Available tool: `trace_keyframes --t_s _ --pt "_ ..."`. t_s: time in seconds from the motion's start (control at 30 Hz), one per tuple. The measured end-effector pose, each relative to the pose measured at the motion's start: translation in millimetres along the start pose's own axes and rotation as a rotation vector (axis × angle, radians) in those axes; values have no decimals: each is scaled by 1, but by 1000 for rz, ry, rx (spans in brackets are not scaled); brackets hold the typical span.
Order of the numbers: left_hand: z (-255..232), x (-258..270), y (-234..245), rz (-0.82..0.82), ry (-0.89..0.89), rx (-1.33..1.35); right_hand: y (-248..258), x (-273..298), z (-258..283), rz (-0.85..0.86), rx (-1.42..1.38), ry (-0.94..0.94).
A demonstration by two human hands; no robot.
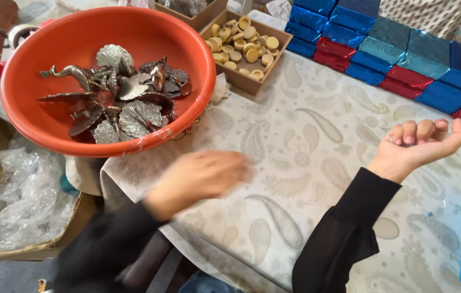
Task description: Cleaning and polishing small wooden objects using a white cloth.
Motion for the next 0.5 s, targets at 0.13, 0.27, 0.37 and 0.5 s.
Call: trace_keyframes --t_s 0.13,0.27,0.37,0.5 --pt "25 77 72 351 201 -904 -21 14 -12 37 -7 83" --pt "36 116 102 175 484 -680 -42 28 -21 107 -14 142" --pt "42 129 98 234 502 -639 -46 33 -16 159 19 186" --pt "42 132 95 201 406 -600 -47 23 -22 252 72 19"
Point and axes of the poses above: each hand's wrist, its own x-axis away from the middle knuckle, its own y-axis out of the back of the hand, z = x × y, the point moved 4 cm from there along -x, towards the middle knuckle, and after that the axes turned 3 degrees about x, right-handed, at the moved point
